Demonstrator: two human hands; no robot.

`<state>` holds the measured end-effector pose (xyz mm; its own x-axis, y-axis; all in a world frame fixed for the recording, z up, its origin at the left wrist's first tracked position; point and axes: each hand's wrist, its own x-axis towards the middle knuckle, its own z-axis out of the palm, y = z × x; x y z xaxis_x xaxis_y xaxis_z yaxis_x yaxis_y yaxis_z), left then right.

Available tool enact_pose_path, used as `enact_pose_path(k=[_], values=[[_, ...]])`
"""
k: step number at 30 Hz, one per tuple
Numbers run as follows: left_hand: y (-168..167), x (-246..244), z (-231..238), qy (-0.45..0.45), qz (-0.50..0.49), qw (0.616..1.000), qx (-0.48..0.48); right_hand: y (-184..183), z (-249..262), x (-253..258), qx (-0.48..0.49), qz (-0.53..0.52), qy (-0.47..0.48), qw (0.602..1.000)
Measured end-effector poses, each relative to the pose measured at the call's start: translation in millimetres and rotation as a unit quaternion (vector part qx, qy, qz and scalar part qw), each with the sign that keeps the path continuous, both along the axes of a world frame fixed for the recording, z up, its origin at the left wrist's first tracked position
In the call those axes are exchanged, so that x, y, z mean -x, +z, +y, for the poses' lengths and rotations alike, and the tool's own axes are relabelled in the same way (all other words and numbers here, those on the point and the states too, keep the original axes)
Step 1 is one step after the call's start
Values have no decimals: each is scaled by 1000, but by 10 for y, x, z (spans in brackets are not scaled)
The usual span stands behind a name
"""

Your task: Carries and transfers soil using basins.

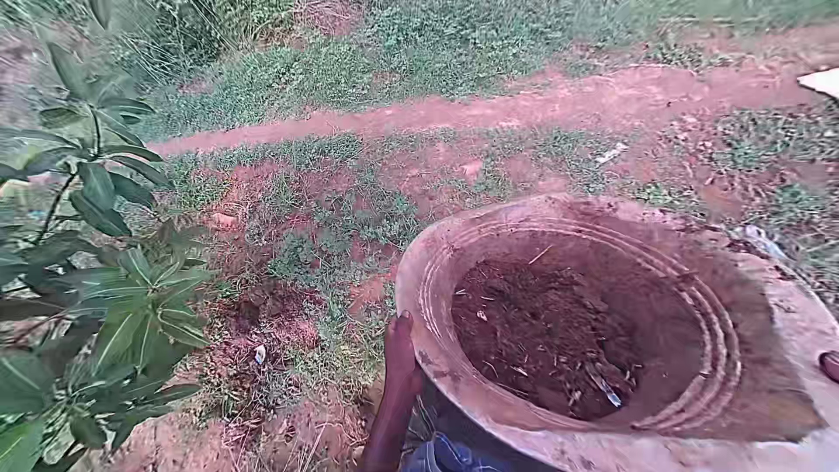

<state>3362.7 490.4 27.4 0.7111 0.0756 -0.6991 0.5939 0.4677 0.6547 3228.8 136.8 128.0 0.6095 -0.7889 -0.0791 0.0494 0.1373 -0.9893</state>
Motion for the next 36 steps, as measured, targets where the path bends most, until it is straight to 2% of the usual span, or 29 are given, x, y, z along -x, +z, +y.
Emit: enact_pose_path(k=[4,9,14,18,21,26,27,30,36], values=[[110,-797,-298,26,13,999,-19,7,-366,-885,-11,68,-16,997],[349,-1824,-442,11,-37,997,-66,70,-489,-1902,-22,39,-15,999],[622,-2731,-427,26,-53,997,-56,189,-458,-2758,-48,7,-19,999],[438,-3402,-399,37,-34,998,-48,93,-355,-3462,-68,26,-43,996],[112,-3935,-344,32,-8,998,-45,-99,-246,-3979,-62,30,-66,995],[-473,-5096,-281,21,18,1000,-4,-484,-166,-5061,-36,53,-67,996],[-502,-5171,-252,19,33,999,2,-459,-114,-5143,-27,75,-70,994],[-403,-6051,-152,9,-7,1000,11,-440,-3,-5846,-11,49,-47,998],[-117,-7416,-22,-29,-52,998,-3,-249,180,-6961,2,-4,-10,1000]])
